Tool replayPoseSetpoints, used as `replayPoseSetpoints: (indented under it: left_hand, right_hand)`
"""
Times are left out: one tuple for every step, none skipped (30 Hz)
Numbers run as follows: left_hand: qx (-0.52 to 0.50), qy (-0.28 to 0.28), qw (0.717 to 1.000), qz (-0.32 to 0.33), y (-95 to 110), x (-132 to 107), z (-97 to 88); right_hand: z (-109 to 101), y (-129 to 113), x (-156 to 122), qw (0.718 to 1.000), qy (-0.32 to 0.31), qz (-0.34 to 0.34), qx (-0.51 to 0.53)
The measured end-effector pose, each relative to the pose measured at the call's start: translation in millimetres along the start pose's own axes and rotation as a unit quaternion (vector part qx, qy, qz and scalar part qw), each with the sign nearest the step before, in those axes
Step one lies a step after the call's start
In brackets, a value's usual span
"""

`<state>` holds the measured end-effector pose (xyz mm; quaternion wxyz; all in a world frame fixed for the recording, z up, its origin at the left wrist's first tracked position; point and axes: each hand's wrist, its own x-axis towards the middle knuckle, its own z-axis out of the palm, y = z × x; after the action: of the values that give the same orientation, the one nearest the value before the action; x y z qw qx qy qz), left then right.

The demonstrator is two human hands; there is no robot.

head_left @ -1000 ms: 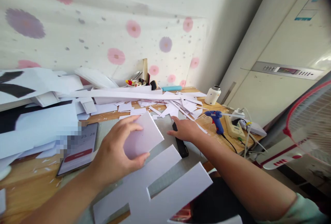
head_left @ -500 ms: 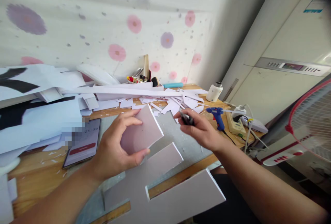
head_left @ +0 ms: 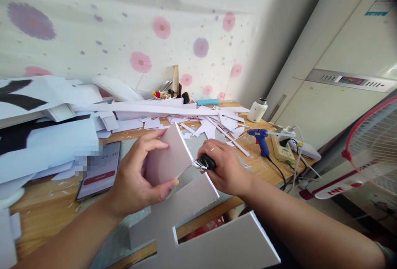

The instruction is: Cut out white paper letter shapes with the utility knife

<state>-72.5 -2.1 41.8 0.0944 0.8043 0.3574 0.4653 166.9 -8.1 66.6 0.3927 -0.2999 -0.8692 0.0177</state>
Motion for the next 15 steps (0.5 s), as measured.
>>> replayPoseSetpoints:
  left_hand:
    - [-0.033, 0.002, 0.999, 0.008, 0.3, 0.1, 0.1]
    - [-0.063, 0.004, 0.998, 0.014, 0.5, 0.2, 0.3]
    - [-0.083, 0.005, 0.996, 0.018, 0.7, 0.2, 0.5]
    - [-0.091, 0.005, 0.996, 0.019, 0.8, 0.1, 0.7]
    - [-0.096, 0.005, 0.995, 0.020, 0.9, -0.1, 0.9]
    - [-0.100, 0.005, 0.995, 0.022, 1.2, -0.2, 1.0]
    - [-0.102, 0.004, 0.994, 0.024, 1.6, -0.4, 1.1]
    - [-0.102, 0.004, 0.994, 0.026, 2.2, -0.5, 1.0]
    - [-0.101, 0.004, 0.994, 0.028, 2.8, -0.7, 0.9]
    - [-0.100, 0.005, 0.995, 0.029, 3.5, -0.9, 0.7]
    - [-0.099, 0.005, 0.995, 0.030, 4.3, -1.1, 0.5]
    - [-0.098, 0.006, 0.995, 0.029, 4.9, -1.3, 0.4]
    - [-0.098, 0.007, 0.995, 0.029, 5.5, -1.6, 0.3]
    - [-0.100, 0.008, 0.995, 0.029, 6.0, -1.8, 0.4]
    - [-0.104, 0.009, 0.994, 0.029, 6.4, -2.1, 0.4]
  right_hand:
    - [0.5, -0.6, 0.4, 1.000, 0.001, 0.000, 0.000]
    - [1.0, -1.2, 0.8, 1.000, 0.003, -0.001, 0.000]
    - [1.4, -1.6, 1.1, 1.000, 0.007, -0.003, 0.000]
    - [1.8, -1.9, 1.4, 1.000, 0.012, -0.006, -0.001]
    - [2.1, -2.1, 1.6, 1.000, 0.018, -0.010, -0.002]
    - [2.3, -2.2, 1.7, 1.000, 0.023, -0.012, -0.005]
    - [2.4, -2.3, 1.8, 1.000, 0.027, -0.012, -0.009]
    - [2.5, -2.3, 1.9, 0.999, 0.029, -0.012, -0.012]
    - [2.5, -2.4, 1.9, 0.999, 0.030, -0.010, -0.015]
    - [2.5, -2.5, 2.0, 0.999, 0.031, -0.010, -0.017]
    - [2.4, -2.6, 2.2, 0.999, 0.031, -0.011, -0.019]
    - [2.4, -2.8, 2.4, 0.999, 0.031, -0.014, -0.021]
    - [2.3, -3.0, 2.7, 0.999, 0.033, -0.019, -0.023]
    - [2.3, -3.2, 3.1, 0.999, 0.035, -0.024, -0.025]
    - [2.3, -3.4, 3.4, 0.999, 0.037, -0.028, -0.025]
